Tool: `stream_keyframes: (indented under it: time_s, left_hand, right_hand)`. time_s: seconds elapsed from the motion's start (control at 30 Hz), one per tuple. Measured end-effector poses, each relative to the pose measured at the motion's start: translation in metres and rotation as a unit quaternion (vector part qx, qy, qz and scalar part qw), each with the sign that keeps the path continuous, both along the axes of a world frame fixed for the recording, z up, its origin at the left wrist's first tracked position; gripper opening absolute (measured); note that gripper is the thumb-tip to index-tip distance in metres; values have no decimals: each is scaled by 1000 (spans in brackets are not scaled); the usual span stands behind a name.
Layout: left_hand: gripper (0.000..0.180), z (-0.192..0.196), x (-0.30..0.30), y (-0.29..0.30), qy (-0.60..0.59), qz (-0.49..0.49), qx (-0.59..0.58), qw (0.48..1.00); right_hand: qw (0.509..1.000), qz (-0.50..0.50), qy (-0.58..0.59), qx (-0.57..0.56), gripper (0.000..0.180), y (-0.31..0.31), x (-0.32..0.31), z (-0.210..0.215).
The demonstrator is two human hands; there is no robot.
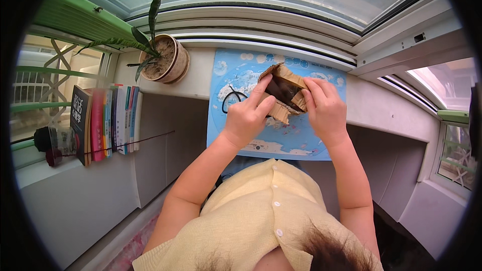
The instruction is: The person walks through a bedroom and hallway while holding a black cable, then opens a drawer to retrieve a small box. They move to a window sill, open the box to remove a needle and thread, and proceed to thread the needle and sew the damaged section of the cable.
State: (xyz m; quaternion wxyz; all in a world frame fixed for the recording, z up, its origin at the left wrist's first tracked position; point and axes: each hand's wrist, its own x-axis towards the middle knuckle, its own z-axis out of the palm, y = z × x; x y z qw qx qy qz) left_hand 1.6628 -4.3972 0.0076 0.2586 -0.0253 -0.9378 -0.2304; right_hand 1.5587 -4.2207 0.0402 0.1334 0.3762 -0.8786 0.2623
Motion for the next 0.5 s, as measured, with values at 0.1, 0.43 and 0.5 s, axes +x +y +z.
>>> stream_keyframes:
  time_s: [0.1,0.43,0.5]
  left_hand:
    - [34,-6,3,0,-4,6,15,1000]
    - [35,-13,8,4,29,28,65,997]
    - [35,-14,8,4,36,28,73,996]
  right_hand:
    - [1000,-9,-8,13,21,-2,1,4]
    - [999,-5,-19,26,21,-6,5,8]
    - [999,28,19,31,23,-10,7,8]
